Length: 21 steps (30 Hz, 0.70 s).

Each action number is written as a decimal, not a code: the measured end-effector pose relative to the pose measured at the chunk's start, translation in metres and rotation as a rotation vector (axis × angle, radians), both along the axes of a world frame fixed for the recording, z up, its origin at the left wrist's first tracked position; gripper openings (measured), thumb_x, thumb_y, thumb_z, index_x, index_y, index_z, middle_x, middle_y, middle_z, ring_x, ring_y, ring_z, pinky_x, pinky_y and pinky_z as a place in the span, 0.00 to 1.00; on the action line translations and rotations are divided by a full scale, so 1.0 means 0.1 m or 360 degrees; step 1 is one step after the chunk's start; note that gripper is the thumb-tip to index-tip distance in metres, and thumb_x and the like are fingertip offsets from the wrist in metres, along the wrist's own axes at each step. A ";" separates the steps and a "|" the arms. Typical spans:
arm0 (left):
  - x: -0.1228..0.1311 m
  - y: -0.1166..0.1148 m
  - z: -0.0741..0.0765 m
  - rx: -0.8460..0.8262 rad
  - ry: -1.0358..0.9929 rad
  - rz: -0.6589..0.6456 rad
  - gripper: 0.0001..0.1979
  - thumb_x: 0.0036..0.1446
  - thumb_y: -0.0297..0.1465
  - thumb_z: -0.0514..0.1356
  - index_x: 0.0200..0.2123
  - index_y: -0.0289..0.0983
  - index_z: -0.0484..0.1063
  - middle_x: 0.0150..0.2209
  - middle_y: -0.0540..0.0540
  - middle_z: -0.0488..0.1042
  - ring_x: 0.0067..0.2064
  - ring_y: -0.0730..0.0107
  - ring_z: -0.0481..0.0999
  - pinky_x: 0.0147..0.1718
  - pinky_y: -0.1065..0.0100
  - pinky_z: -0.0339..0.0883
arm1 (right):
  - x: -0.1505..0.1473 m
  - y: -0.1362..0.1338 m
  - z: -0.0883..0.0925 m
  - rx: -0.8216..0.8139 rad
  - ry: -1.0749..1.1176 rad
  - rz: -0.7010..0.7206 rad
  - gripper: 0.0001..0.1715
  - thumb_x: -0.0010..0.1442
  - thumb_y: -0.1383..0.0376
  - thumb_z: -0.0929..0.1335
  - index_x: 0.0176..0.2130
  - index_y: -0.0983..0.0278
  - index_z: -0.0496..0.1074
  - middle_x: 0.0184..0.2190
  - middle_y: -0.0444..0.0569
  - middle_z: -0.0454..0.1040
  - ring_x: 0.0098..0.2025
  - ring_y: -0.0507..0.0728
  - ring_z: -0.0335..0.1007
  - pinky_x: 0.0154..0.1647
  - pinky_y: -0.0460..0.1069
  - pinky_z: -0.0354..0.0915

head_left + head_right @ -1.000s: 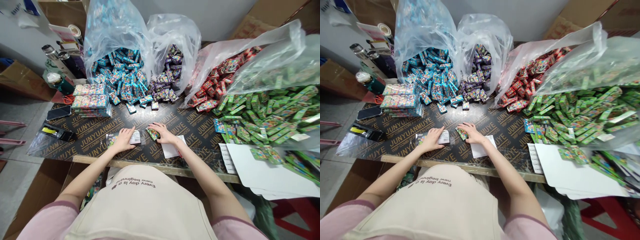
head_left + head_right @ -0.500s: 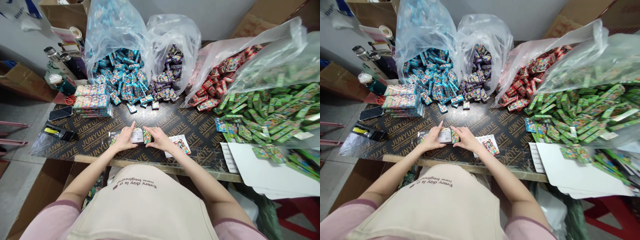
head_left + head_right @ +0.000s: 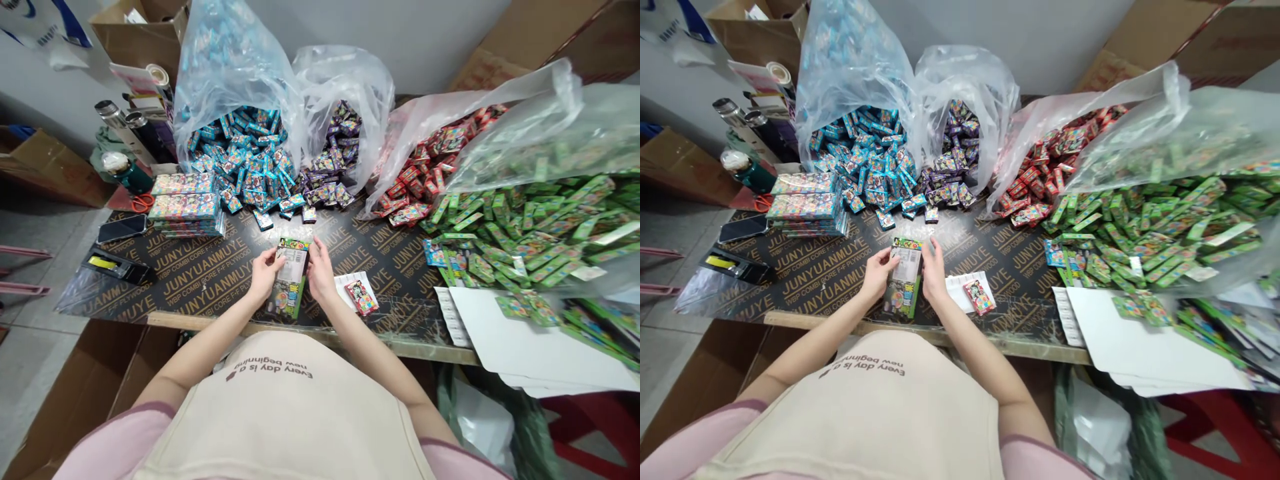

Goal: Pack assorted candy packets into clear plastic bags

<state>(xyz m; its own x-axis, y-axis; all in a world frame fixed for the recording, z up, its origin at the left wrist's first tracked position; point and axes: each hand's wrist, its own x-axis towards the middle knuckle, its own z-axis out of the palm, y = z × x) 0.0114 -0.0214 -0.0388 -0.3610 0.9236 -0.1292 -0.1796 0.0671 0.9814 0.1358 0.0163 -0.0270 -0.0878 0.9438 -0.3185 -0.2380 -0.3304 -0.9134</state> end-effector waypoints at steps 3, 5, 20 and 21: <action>0.21 -0.07 0.00 -0.0003 -0.0514 0.0088 0.21 0.43 0.44 0.68 0.36 0.33 0.76 0.33 0.45 0.77 0.38 0.64 0.75 0.42 0.63 0.68 | -0.04 0.09 0.04 -0.0035 0.0084 -0.0231 0.28 0.51 0.50 0.68 0.47 0.61 0.65 0.39 0.47 0.77 0.41 0.56 0.74 0.41 0.50 0.70; 0.31 -0.12 0.03 -0.0027 -0.0669 0.0174 0.21 0.43 0.47 0.67 0.31 0.33 0.76 0.30 0.46 0.78 0.37 0.66 0.76 0.41 0.64 0.68 | -0.03 0.12 0.08 -0.0060 0.0083 -0.0223 0.20 0.47 0.54 0.70 0.38 0.62 0.68 0.33 0.45 0.77 0.36 0.56 0.74 0.37 0.49 0.70; 0.18 0.14 0.25 -0.0492 -0.0887 -0.0061 0.12 0.34 0.27 0.63 0.29 0.33 0.73 0.25 0.49 0.77 0.25 0.73 0.74 0.27 0.72 0.65 | 0.17 0.01 0.17 -0.0290 0.0530 -0.0100 0.26 0.41 0.72 0.68 0.42 0.60 0.62 0.30 0.43 0.79 0.34 0.57 0.77 0.38 0.53 0.71; 0.19 0.15 0.27 -0.0496 -0.0861 -0.0048 0.13 0.33 0.25 0.62 0.29 0.34 0.72 0.24 0.49 0.76 0.24 0.73 0.73 0.26 0.73 0.64 | 0.16 0.01 0.17 -0.0275 0.0523 -0.0114 0.25 0.40 0.73 0.68 0.40 0.61 0.62 0.30 0.43 0.79 0.33 0.58 0.77 0.38 0.53 0.71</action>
